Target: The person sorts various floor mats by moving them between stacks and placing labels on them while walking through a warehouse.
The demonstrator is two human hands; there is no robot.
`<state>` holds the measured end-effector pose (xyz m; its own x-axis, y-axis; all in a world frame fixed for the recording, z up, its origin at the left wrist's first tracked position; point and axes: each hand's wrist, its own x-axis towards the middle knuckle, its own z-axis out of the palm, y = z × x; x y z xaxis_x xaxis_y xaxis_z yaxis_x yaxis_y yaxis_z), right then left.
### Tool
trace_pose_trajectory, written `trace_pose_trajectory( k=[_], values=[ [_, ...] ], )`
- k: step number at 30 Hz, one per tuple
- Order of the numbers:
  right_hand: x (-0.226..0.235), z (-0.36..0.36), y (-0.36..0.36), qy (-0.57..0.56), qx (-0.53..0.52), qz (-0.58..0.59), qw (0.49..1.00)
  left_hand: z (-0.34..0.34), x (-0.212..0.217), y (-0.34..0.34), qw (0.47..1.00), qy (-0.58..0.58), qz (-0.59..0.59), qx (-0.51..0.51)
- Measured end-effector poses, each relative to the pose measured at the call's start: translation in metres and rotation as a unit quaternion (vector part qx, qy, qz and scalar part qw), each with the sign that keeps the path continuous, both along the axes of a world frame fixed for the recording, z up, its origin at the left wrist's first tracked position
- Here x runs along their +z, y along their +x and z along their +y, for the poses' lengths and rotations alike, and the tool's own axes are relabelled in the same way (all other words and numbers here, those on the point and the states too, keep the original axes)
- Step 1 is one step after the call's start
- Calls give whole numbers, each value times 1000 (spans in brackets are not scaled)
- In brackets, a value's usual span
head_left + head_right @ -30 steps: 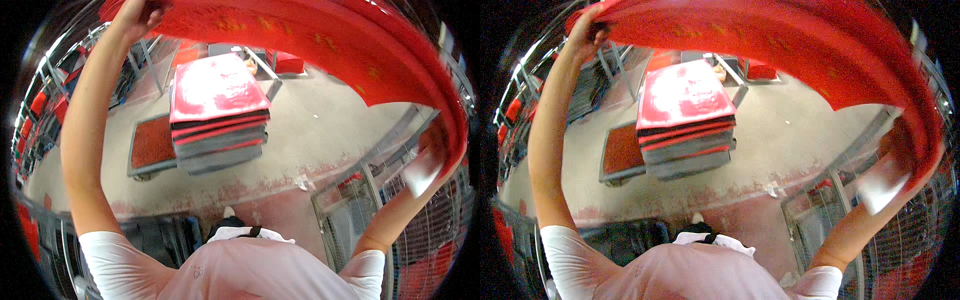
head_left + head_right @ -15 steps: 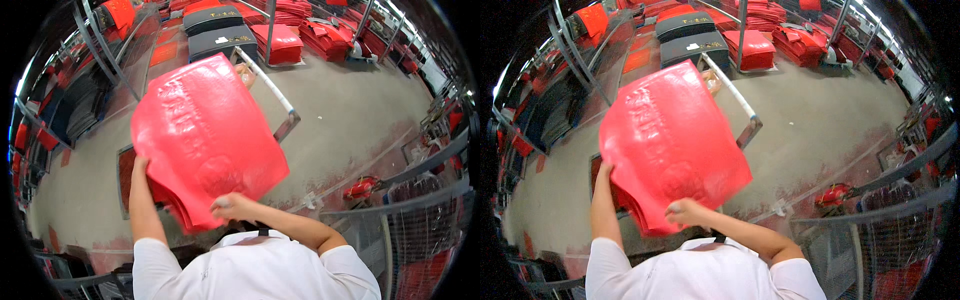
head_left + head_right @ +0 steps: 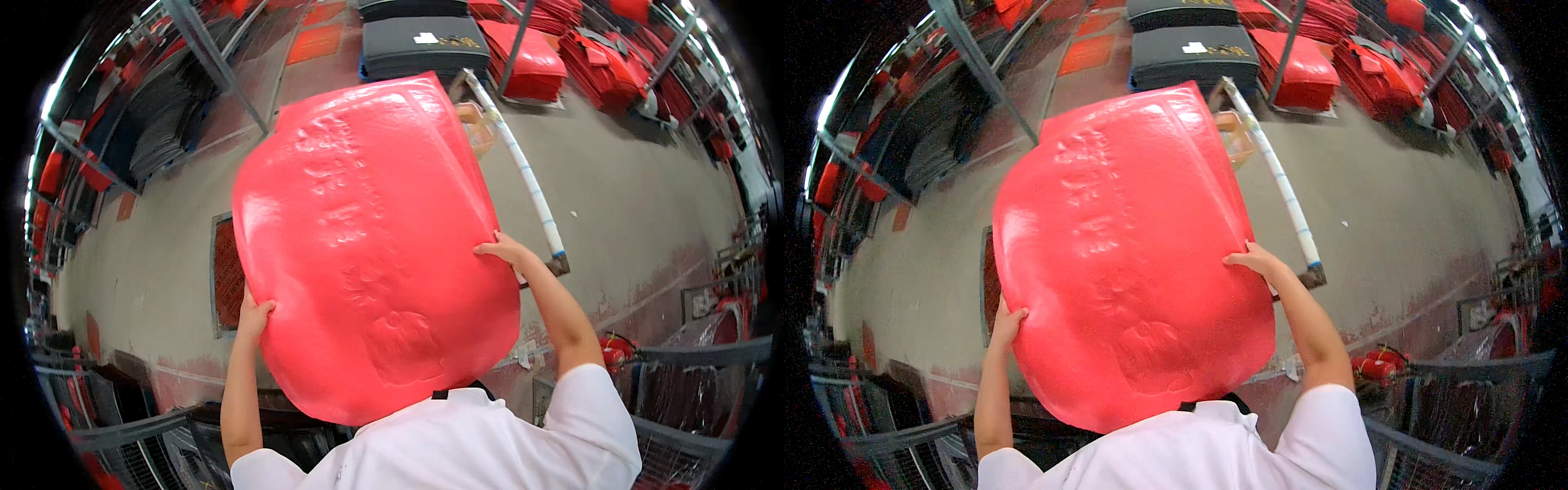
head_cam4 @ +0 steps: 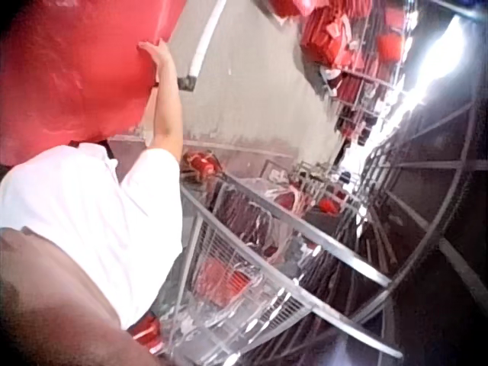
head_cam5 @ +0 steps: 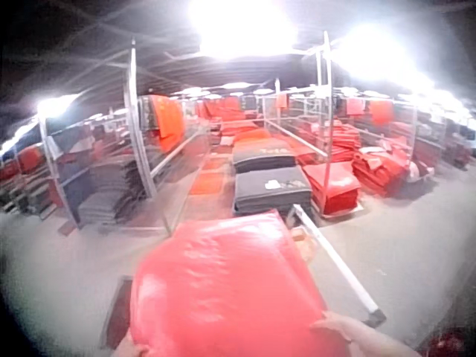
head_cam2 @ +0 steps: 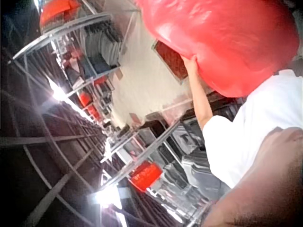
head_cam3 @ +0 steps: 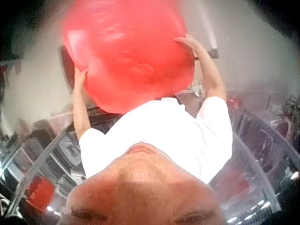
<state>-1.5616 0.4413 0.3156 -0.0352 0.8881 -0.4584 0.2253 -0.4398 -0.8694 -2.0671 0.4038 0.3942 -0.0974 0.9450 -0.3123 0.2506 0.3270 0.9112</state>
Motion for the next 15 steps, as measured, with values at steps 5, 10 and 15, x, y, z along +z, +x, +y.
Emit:
trace_pose_trajectory(
  k=[5, 10, 15],
  values=[
    [152, 15, -70, 62, -7, 90, 994, 37, 97, 54, 987, 124, 15, -97],
    [181, 30, -55, 114, -63, 34, 991, 94, 76, 2, 989, 136, -32, -53],
    [68, 48, 7, 7, 163, -670, 724, 151, -73, -17, 992, 98, 73, -18]
  ],
)
